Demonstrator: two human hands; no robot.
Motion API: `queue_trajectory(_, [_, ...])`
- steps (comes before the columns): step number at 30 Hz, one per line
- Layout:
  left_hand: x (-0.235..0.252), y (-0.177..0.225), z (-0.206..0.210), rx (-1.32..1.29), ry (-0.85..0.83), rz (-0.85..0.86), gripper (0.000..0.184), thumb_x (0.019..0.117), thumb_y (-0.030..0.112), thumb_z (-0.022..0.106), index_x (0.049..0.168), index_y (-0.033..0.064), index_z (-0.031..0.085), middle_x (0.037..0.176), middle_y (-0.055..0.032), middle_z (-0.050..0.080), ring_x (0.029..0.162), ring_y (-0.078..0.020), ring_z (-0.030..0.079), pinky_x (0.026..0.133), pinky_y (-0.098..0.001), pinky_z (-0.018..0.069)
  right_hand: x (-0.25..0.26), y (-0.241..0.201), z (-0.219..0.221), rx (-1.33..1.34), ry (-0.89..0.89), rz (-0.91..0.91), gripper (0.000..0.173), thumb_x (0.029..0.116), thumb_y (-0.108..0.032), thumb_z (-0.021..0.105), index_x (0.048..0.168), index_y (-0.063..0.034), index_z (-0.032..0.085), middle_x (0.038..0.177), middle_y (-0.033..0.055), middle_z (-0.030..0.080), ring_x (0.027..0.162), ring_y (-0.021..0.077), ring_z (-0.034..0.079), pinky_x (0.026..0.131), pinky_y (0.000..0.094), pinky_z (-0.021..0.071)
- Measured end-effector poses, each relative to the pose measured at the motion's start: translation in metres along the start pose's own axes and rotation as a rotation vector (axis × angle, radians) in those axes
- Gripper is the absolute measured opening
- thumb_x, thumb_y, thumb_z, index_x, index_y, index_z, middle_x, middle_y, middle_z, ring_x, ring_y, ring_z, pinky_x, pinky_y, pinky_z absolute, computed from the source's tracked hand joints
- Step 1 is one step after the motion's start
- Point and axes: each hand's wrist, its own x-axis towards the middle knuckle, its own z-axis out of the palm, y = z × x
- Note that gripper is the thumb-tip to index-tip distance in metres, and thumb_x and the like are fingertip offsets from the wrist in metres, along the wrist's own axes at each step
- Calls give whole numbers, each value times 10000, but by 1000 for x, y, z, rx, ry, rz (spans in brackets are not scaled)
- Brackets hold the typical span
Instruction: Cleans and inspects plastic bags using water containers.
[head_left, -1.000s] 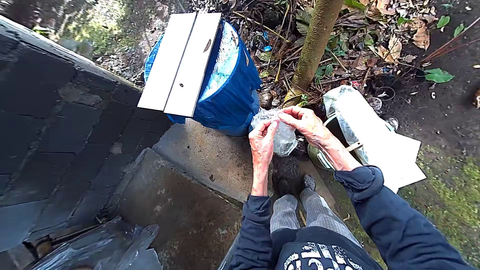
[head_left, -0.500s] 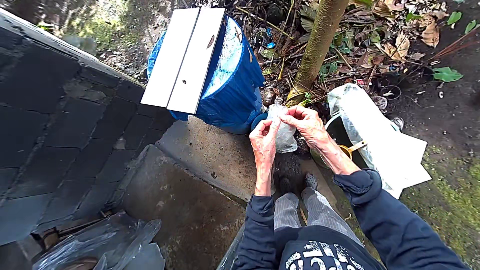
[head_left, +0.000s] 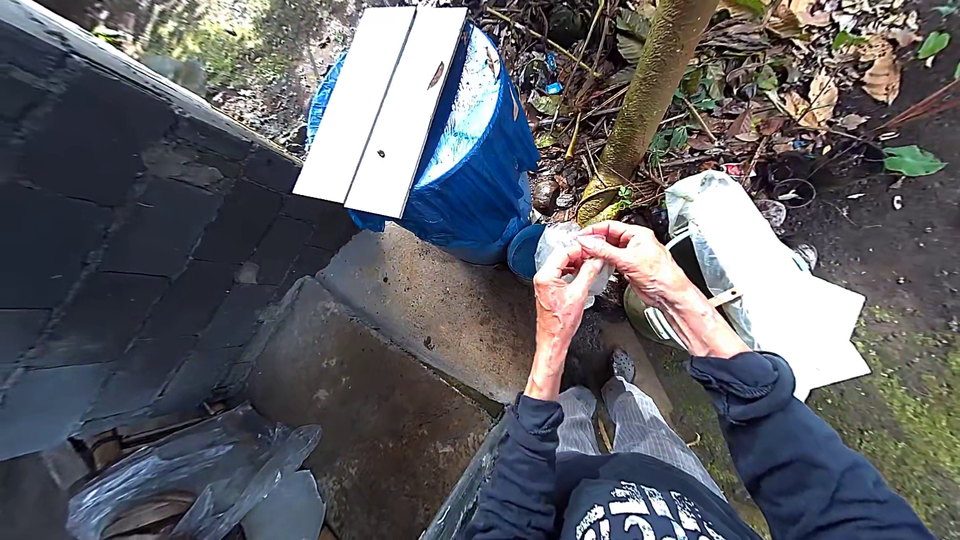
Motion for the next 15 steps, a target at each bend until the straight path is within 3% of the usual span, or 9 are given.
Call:
queue_trajectory(3, [3, -2, -38, -61, -2, -46, 173, 965, 68, 682, 1115, 14, 748, 1065, -118, 757, 959, -240, 734, 865, -419, 625, -2, -2, -5, -39, 0, -32, 159, 1002, -201, 668, 1093, -88, 731, 958, 67, 727, 843, 154, 681, 763, 319, 588])
queue_trajectory(5, [12, -13, -63, -4, -41, -31, 314, 994, 23, 570, 1284, 77, 675, 1274, -79, 696, 1146, -234, 675, 944, -423, 590, -3, -8, -7, -88, -45, -50, 171, 1031, -200, 617, 1100, -87, 726, 964, 70, 724, 852, 160, 676, 765, 319, 581])
queue_trajectory(7, [27, -21, -75, 64, -220, 15, 525, 973, -25, 479, 1457, 155, 569, 1496, -11, 563, 1349, -207, 553, 1060, -435, 530, -2, -17, -6, -135, -103, -76, 180, 1050, -183, 569, 1105, -88, 712, 941, 57, 708, 820, 146, 661, 736, 296, 573])
queue_trajectory(8, [34, -23, -75, 79, -320, 31, 573, 956, -31, 472, 1494, 158, 533, 1525, -7, 531, 1367, -197, 532, 1082, -432, 514, -2, -24, -5, -157, -137, -93, 182, 1055, -167, 554, 1104, -85, 710, 935, 53, 705, 808, 139, 658, 723, 286, 573])
queue_trajectory(12, [47, -29, -62, 95, -471, 61, 398, 946, 73, 619, 1343, 51, 635, 1247, -96, 680, 1128, -181, 656, 993, -390, 548, -1, -54, -5, -262, -158, -155, 180, 1067, -161, 538, 1095, -100, 704, 933, 26, 702, 796, 107, 651, 700, 247, 561])
queue_trajectory(15, [42, -29, -59, 250, -379, 86, 231, 934, 197, 733, 1141, 95, 722, 1036, -46, 685, 991, -158, 644, 889, -357, 553, -3, -73, -15, -356, -53, -221, 148, 1054, -145, 567, 1102, -107, 701, 928, 11, 696, 784, 89, 642, 706, 234, 556])
